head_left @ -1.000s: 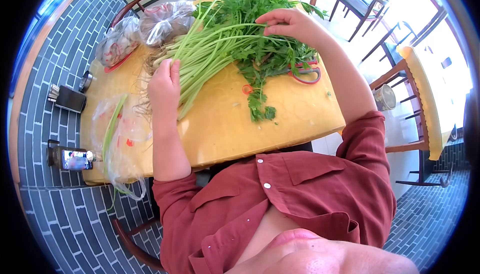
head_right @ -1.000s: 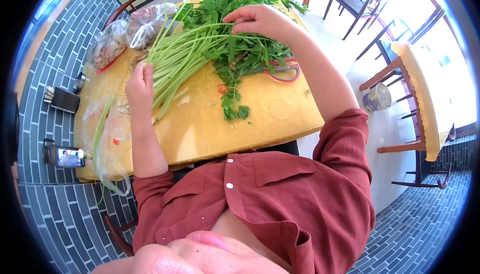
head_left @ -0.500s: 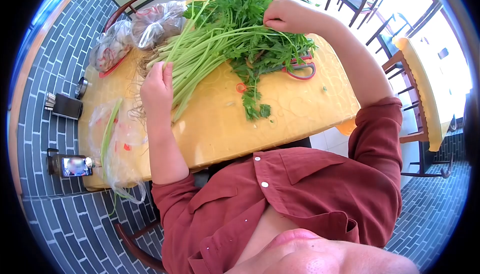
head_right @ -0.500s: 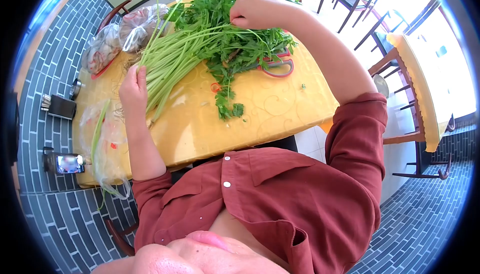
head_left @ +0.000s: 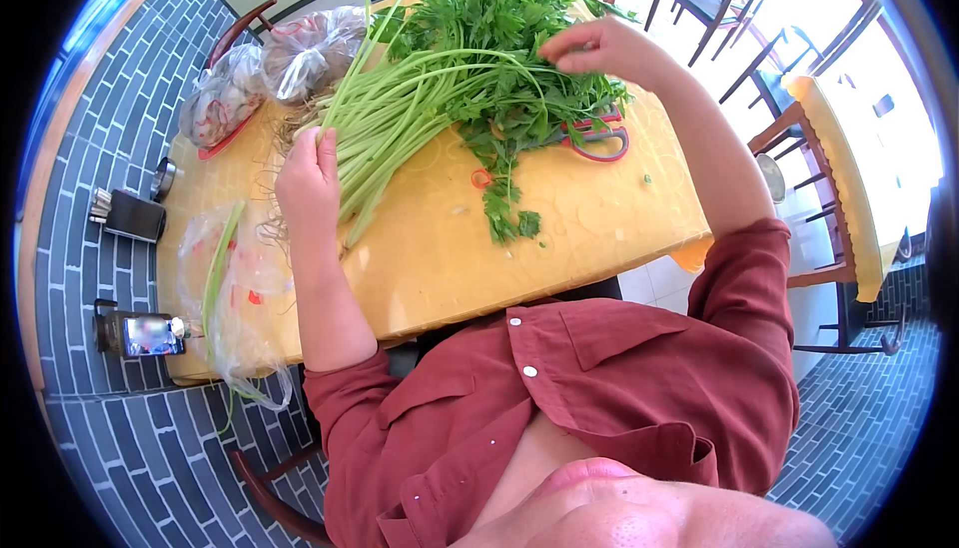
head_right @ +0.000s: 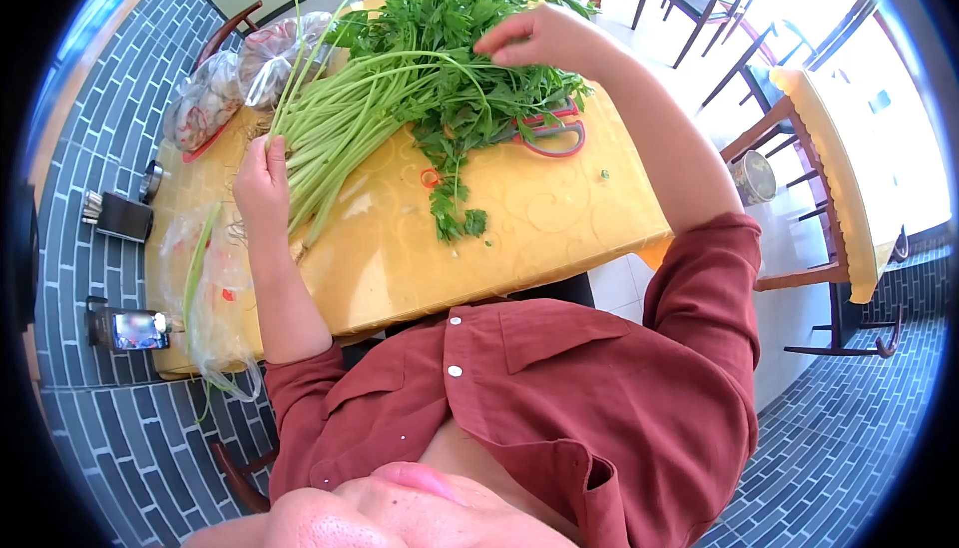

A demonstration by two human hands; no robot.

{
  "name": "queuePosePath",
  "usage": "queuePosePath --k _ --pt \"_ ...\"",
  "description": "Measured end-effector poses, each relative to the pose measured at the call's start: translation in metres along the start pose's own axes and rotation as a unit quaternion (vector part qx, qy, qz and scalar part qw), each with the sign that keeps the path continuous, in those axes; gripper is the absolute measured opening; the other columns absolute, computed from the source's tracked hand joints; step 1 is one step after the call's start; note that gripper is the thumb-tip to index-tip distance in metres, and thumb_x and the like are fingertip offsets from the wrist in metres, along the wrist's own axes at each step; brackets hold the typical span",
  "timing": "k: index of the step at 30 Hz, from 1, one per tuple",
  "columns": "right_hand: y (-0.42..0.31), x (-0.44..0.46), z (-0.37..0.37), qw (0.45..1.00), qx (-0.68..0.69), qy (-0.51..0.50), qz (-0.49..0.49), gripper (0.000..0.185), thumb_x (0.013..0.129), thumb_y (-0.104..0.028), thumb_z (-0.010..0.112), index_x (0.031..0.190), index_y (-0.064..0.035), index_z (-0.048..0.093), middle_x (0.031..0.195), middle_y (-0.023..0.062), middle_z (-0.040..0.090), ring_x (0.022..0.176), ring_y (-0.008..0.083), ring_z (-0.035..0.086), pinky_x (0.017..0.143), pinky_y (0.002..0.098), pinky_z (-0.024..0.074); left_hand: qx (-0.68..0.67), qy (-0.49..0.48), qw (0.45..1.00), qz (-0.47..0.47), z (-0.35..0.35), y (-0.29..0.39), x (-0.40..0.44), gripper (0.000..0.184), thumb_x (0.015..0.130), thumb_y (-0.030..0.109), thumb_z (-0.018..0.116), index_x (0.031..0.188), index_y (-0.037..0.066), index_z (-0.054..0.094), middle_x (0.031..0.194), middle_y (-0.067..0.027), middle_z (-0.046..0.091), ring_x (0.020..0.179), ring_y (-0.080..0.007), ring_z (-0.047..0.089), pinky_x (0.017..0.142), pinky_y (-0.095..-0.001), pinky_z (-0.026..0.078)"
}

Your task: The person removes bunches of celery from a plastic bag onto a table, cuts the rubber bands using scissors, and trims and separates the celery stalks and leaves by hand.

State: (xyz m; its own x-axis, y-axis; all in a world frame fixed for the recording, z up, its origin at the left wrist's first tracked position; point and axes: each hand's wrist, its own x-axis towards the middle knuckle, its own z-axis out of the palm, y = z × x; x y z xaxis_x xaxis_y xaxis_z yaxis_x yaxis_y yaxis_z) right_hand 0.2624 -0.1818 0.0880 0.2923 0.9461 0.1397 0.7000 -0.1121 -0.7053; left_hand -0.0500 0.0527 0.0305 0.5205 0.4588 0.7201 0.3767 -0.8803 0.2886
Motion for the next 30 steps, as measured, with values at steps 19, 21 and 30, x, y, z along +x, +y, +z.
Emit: queuePosePath --k 19,21,30 --pt "0.011 -0.028 0.02 0.999 0.006 0.018 -0.032 0.022 0.089 -0.024 0.058 0.096 -0.0047 0.063 0.084 0.0025 0.065 0.074 0.0117 0.059 0.067 0.0265 0.0464 -0.006 0.025 0.999 -0.03 -0.009 -0.01 0.004 0.021 0.092 0.026 0.054 0.09 0.005 0.059 0.07 -0.0149 0.058 0.062 -0.0333 0.056 0.055 -0.0396 0.044" --pt "0.004 -0.03 0.017 0.993 -0.099 0.051 -0.05 0.017 0.086 -0.019 0.056 0.094 -0.0049 0.063 0.081 0.006 0.063 0.078 0.019 0.06 0.074 0.0301 0.0471 0.005 0.022 1.0 -0.016 -0.01 -0.009 0.004 0.022 0.092 0.026 0.054 0.09 0.005 0.058 0.071 -0.0147 0.058 0.063 -0.0333 0.056 0.055 -0.0394 0.044" --pt "0.022 -0.014 0.021 0.913 -0.279 0.259 -0.145 0.013 0.083 -0.013 0.055 0.089 -0.0035 0.063 0.075 0.0104 0.058 0.073 0.0215 0.056 0.068 0.0304 0.0466 0.002 -0.022 1.0 -0.002 -0.01 -0.006 0.004 0.023 0.092 0.028 0.054 0.091 0.006 0.059 0.07 -0.0155 0.057 0.062 -0.0331 0.055 0.056 -0.0383 0.043"
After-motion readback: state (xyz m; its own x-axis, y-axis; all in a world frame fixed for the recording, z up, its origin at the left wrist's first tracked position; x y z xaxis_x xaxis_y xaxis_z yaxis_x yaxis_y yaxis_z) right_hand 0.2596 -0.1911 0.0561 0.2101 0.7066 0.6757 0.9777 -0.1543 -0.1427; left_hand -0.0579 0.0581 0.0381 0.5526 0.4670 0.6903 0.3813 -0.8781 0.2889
